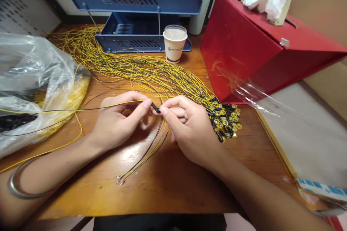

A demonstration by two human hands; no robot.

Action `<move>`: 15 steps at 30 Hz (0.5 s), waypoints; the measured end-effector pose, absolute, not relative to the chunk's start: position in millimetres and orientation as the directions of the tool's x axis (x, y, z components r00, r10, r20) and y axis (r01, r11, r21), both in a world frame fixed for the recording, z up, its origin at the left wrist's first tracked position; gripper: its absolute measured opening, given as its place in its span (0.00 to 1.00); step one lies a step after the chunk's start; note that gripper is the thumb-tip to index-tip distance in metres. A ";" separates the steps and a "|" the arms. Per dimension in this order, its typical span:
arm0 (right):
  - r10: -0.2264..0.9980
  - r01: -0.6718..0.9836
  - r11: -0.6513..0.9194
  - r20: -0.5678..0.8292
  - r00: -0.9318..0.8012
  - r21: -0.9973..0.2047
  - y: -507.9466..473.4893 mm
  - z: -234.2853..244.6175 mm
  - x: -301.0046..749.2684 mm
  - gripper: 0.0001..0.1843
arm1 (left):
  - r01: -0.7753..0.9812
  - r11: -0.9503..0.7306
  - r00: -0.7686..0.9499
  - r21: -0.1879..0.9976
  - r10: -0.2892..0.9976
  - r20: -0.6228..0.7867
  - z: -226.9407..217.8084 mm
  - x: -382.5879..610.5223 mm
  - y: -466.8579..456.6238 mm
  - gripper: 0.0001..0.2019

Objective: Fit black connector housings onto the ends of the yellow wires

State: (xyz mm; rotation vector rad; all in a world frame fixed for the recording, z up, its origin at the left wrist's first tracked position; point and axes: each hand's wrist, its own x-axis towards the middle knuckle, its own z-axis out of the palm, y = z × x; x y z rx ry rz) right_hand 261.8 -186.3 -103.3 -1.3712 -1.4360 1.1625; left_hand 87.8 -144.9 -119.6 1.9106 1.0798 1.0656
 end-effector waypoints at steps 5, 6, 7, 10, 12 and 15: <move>0.997 0.233 -0.011 -0.029 -0.074 -0.972 -186.0 -103.1 262.4 0.06 | 0.336 -0.424 0.321 0.841 0.891 0.320 -119.0 87.8 -144.7 0.09; 0.997 0.229 -0.009 -0.026 -0.073 -0.973 -186.0 -103.4 262.4 0.06 | 0.340 -0.424 0.322 0.839 0.891 0.320 -119.1 87.7 -144.7 0.09; 0.997 0.224 -0.010 -0.026 -0.072 -0.975 -186.1 -103.9 262.3 0.06 | 0.343 -0.426 0.324 0.837 0.890 0.320 -119.2 87.6 -144.7 0.09; 0.998 0.203 -0.015 -0.027 -0.056 -0.979 -186.4 -105.3 261.4 0.07 | 0.347 -0.435 0.329 0.831 0.886 0.326 -119.9 87.2 -144.9 0.09; 0.999 0.195 -0.015 -0.024 -0.044 -0.981 -186.7 -105.7 261.0 0.08 | 0.348 -0.438 0.327 0.829 0.885 0.331 -120.1 87.2 -145.0 0.09; 0.999 0.201 0.002 -0.008 -0.048 -0.980 -187.1 -105.9 261.1 0.07 | 0.357 -0.429 0.321 0.830 0.890 0.323 -119.6 87.3 -145.2 0.09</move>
